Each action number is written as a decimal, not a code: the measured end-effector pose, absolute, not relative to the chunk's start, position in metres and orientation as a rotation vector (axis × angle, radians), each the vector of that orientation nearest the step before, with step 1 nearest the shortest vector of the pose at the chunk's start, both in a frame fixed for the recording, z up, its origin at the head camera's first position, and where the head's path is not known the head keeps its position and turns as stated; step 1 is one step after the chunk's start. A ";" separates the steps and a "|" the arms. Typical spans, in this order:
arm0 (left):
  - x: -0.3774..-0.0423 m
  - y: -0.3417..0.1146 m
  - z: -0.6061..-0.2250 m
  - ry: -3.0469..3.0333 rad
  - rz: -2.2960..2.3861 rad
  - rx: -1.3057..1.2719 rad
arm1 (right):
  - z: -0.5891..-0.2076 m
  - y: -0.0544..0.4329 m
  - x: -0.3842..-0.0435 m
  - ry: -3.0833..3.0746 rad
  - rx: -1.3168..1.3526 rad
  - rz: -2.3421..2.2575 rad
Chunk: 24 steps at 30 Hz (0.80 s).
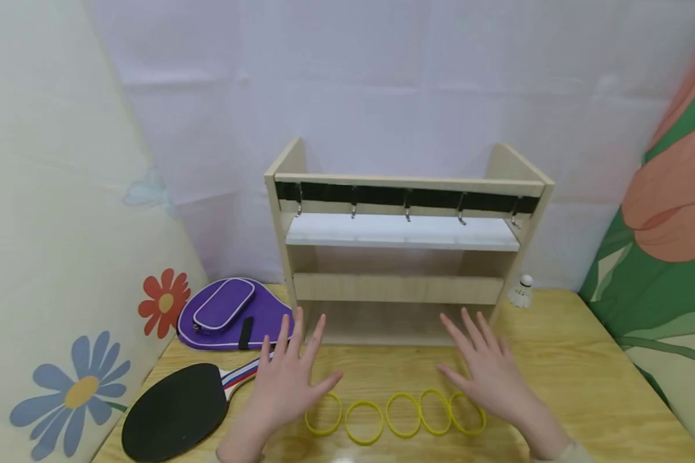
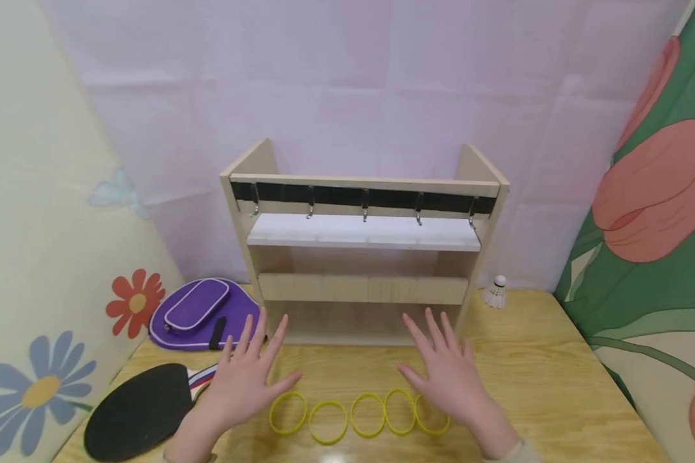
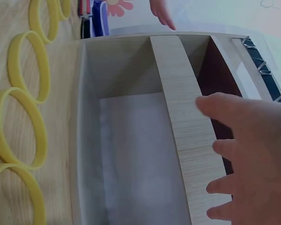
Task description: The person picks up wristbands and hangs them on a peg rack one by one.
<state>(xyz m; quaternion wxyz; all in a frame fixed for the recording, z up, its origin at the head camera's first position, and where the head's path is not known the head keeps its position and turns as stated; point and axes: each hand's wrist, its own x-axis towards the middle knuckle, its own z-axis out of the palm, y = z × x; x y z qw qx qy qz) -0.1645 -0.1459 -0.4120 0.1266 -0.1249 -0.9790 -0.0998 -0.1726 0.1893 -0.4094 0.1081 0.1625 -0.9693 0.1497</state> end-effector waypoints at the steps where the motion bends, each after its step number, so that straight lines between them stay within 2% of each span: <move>1: -0.165 -0.148 -0.411 -2.853 -0.345 -0.394 | -0.409 0.190 -0.173 -2.844 0.496 0.474; 9: -0.176 -0.178 -0.401 -2.651 -1.095 -0.626 | -0.409 0.204 -0.173 -2.764 0.579 0.889; 15: -0.192 -0.197 -0.387 -2.333 -1.472 -0.719 | -0.413 0.214 -0.173 -2.615 0.623 1.060; 24: -0.217 -0.216 -0.374 -2.216 -1.875 -0.361 | -0.422 0.230 -0.178 -2.470 0.748 1.440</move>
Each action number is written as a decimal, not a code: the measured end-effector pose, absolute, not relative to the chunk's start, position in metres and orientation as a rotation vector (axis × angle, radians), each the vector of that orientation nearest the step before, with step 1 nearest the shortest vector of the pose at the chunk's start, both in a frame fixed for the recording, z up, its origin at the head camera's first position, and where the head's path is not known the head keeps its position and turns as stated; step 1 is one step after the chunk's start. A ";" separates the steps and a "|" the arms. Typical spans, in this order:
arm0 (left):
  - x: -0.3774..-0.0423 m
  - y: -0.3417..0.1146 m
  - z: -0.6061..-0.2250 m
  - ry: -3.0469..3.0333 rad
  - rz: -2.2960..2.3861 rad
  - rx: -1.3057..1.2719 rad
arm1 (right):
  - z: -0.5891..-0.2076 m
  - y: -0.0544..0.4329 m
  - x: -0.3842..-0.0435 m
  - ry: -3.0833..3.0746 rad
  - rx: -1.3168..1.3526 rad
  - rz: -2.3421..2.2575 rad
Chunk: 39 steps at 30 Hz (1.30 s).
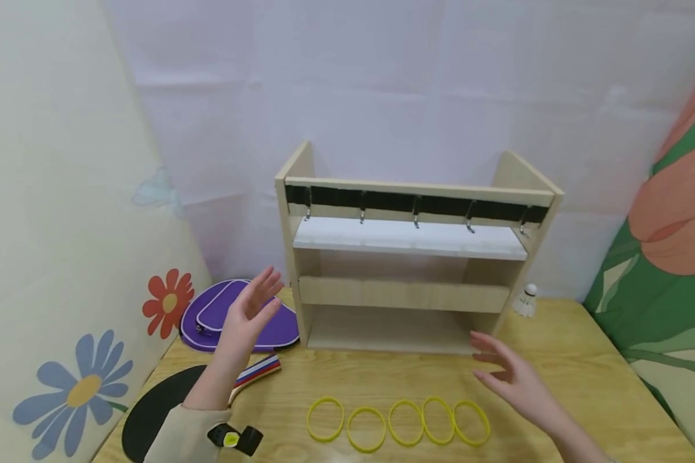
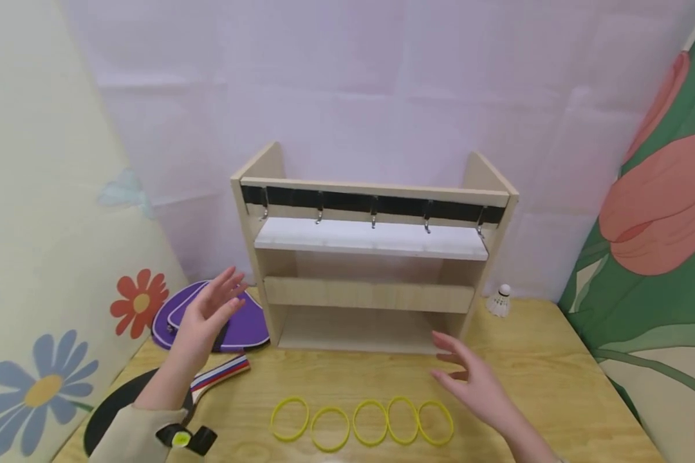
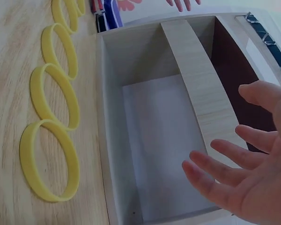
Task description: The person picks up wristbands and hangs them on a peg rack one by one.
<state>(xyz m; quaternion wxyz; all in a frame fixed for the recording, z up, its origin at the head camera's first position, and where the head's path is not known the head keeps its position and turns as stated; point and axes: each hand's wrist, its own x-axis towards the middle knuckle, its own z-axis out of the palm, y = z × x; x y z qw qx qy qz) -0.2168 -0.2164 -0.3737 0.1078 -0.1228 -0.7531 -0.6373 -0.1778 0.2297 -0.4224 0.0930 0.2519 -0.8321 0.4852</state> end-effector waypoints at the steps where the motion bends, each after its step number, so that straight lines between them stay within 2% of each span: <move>1: -0.220 -0.218 -0.373 -2.225 -1.887 -0.334 | -0.423 0.232 -0.177 -2.477 0.741 1.462; 18: -0.278 -0.213 -0.384 -2.421 -1.990 -0.200 | -0.436 0.249 -0.172 -2.636 0.613 1.474; 21: -0.284 -0.208 -0.384 -2.414 -2.065 -0.161 | -0.438 0.250 -0.172 -2.656 0.593 1.474; 33: -0.297 -0.202 -0.388 -2.386 -2.212 -0.155 | -0.462 0.263 -0.183 -2.652 0.790 1.498; 39: -0.301 -0.198 -0.390 -2.365 -2.238 -0.146 | -0.478 0.268 -0.185 -2.798 0.672 1.570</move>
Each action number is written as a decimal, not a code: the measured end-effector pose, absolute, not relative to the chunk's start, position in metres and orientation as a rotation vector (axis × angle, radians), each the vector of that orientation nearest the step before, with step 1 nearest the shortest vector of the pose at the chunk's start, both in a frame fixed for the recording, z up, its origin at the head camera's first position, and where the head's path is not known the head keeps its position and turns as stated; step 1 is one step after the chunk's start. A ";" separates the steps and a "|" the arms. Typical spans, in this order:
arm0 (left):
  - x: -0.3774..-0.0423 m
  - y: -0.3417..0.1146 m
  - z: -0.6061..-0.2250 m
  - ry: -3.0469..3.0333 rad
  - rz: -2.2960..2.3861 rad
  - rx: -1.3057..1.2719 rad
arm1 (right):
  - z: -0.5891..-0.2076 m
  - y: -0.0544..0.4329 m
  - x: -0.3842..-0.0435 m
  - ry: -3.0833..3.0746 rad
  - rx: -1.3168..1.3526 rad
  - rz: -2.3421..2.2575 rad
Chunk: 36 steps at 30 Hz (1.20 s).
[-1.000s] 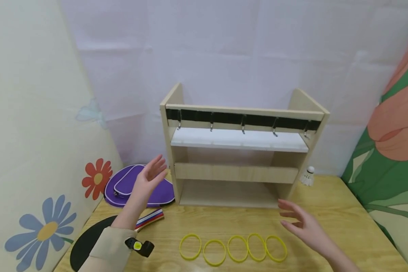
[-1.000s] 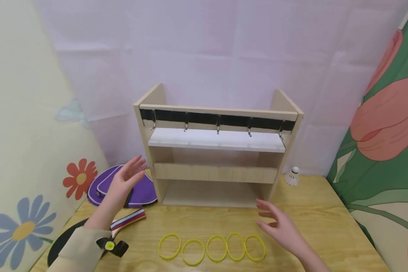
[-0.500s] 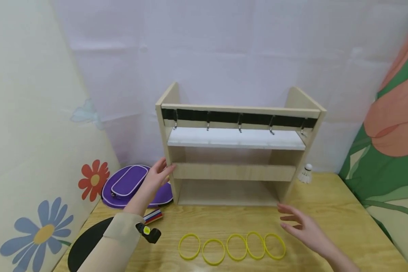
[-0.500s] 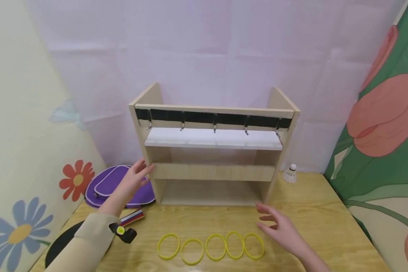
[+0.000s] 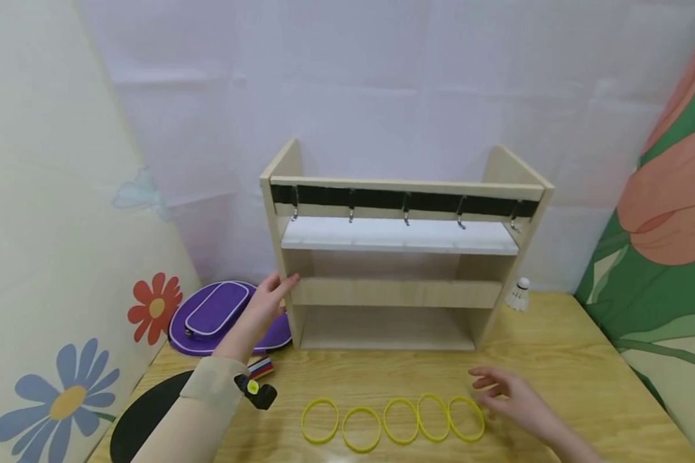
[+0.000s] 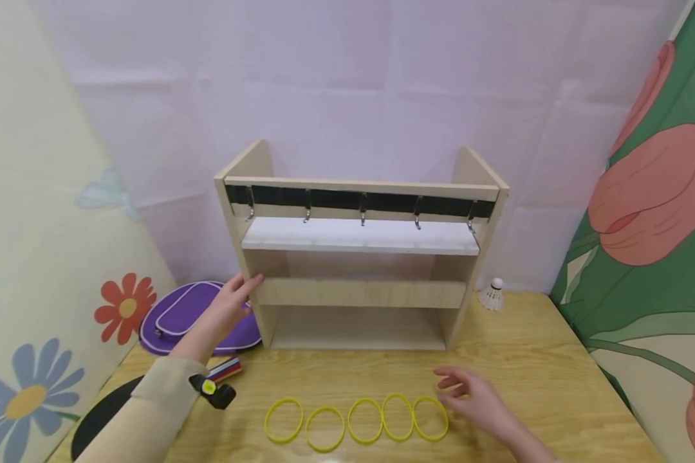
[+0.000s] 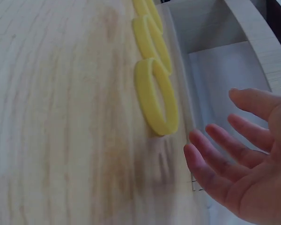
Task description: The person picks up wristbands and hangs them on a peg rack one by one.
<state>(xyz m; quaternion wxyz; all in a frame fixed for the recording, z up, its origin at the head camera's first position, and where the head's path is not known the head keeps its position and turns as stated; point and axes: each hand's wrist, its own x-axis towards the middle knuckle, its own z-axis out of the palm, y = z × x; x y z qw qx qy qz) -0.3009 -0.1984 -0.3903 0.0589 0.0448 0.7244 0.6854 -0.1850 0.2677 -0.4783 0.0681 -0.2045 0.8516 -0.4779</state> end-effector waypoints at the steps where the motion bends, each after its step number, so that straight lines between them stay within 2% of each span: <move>1: -0.300 -0.198 -0.391 2.198 2.072 0.137 | -0.481 0.268 -0.185 2.563 -0.586 -1.429; 13: -0.297 -0.200 -0.390 2.218 2.051 0.153 | -0.491 0.266 -0.188 2.598 -0.542 -1.365; 23: -0.297 -0.197 -0.394 2.219 2.082 0.120 | -0.492 0.268 -0.191 2.545 -0.395 -1.259; 36: -0.294 -0.192 -0.394 2.250 2.130 0.069 | -0.503 0.262 -0.192 2.637 -0.450 -1.218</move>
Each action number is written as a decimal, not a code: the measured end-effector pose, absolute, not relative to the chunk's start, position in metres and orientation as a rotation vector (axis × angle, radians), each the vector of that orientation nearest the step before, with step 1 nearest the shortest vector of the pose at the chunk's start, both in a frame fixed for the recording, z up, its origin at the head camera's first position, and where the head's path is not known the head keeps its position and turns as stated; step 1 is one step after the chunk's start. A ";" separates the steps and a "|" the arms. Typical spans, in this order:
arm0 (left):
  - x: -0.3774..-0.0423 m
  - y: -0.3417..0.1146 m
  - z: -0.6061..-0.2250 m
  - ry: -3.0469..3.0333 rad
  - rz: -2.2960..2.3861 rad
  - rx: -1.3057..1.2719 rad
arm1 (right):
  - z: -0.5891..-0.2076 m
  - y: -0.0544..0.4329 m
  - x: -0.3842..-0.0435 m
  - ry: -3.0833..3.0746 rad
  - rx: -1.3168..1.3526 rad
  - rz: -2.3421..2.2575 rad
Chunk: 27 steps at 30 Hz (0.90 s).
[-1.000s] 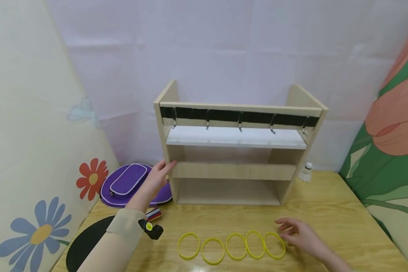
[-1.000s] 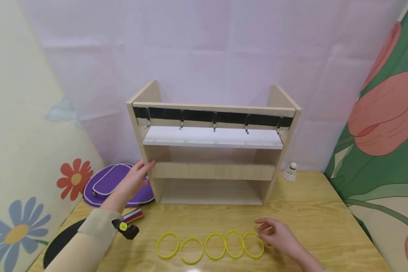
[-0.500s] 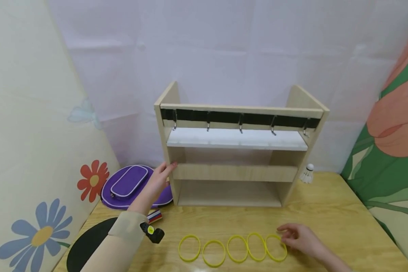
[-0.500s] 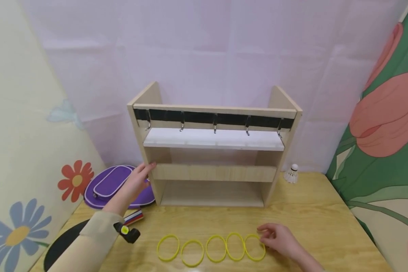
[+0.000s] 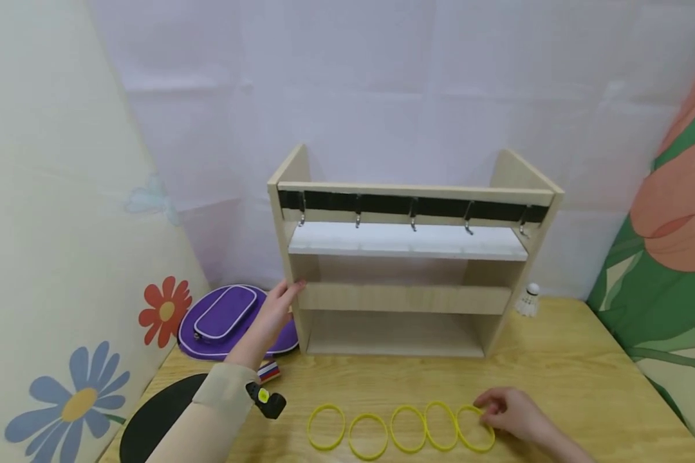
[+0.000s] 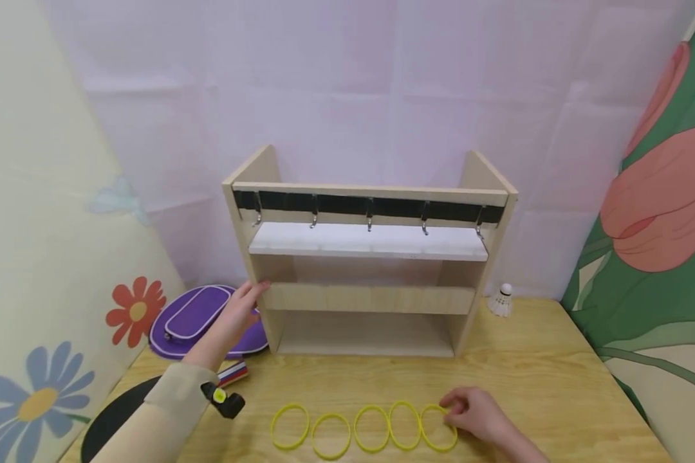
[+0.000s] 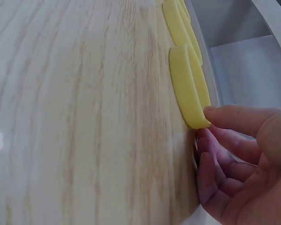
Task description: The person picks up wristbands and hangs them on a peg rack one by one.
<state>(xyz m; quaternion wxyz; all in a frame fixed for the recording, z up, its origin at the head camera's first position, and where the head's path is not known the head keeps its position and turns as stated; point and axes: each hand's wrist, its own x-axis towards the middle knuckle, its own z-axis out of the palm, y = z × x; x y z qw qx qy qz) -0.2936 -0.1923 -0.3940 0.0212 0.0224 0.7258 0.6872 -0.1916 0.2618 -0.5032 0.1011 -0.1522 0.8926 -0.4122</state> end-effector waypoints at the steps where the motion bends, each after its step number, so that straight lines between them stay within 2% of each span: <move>1: -0.293 -0.192 -0.395 2.249 2.131 0.067 | -0.504 0.262 -0.191 2.650 -0.455 -1.216; 13: -0.293 -0.188 -0.398 2.258 2.148 0.047 | -0.499 0.268 -0.192 2.562 -0.364 -1.271; 27: -0.292 -0.187 -0.397 2.309 2.179 0.018 | -0.467 0.268 -0.204 2.326 -0.252 -1.521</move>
